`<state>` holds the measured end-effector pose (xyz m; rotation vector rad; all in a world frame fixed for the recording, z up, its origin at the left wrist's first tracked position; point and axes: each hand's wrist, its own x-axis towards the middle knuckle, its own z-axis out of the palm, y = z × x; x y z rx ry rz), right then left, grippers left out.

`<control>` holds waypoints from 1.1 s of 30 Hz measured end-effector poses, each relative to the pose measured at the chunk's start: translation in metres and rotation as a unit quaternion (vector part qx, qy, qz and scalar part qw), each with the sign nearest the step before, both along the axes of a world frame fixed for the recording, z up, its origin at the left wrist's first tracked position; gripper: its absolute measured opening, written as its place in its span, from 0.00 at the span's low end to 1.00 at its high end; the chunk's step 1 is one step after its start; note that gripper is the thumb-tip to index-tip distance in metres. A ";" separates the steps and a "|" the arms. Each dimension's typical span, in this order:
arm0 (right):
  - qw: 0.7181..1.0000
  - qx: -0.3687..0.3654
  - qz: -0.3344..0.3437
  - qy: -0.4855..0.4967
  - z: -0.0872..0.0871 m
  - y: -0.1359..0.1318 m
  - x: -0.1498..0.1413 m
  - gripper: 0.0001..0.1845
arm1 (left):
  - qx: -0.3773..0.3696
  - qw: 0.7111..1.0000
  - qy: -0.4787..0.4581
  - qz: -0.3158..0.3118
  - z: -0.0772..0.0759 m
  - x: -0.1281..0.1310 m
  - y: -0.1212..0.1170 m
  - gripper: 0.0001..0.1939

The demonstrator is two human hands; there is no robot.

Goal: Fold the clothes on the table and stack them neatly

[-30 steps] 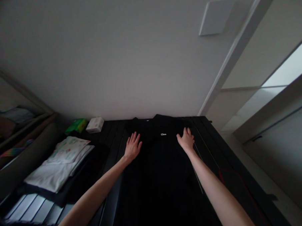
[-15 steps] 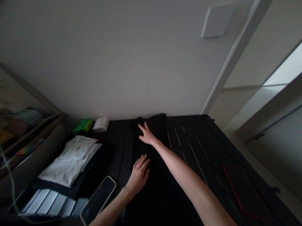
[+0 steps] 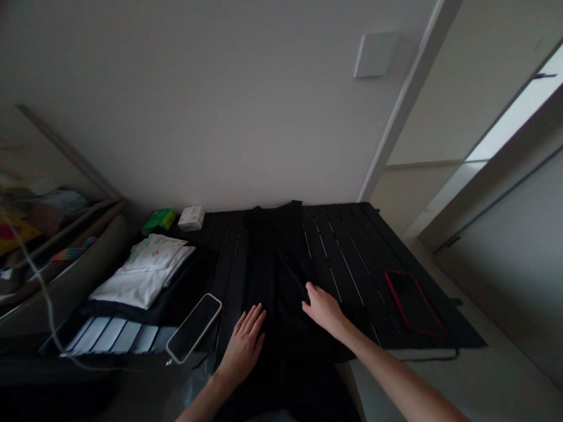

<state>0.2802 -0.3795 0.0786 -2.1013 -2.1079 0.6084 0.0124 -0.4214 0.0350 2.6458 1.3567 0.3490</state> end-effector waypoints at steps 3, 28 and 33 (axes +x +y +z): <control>0.994 -0.016 0.025 -0.109 0.018 -0.036 0.011 0.17 | 0.000 1.000 -0.005 -0.007 0.000 -0.011 -0.014 0.28; 0.970 0.134 0.198 -0.054 -0.003 -0.151 0.030 0.46 | 0.022 0.996 0.001 0.090 0.001 -0.024 -0.069 0.37; 0.959 0.189 0.184 -0.108 -0.038 -0.153 0.022 0.27 | 0.029 0.990 -0.021 0.133 0.002 -0.021 -0.077 0.32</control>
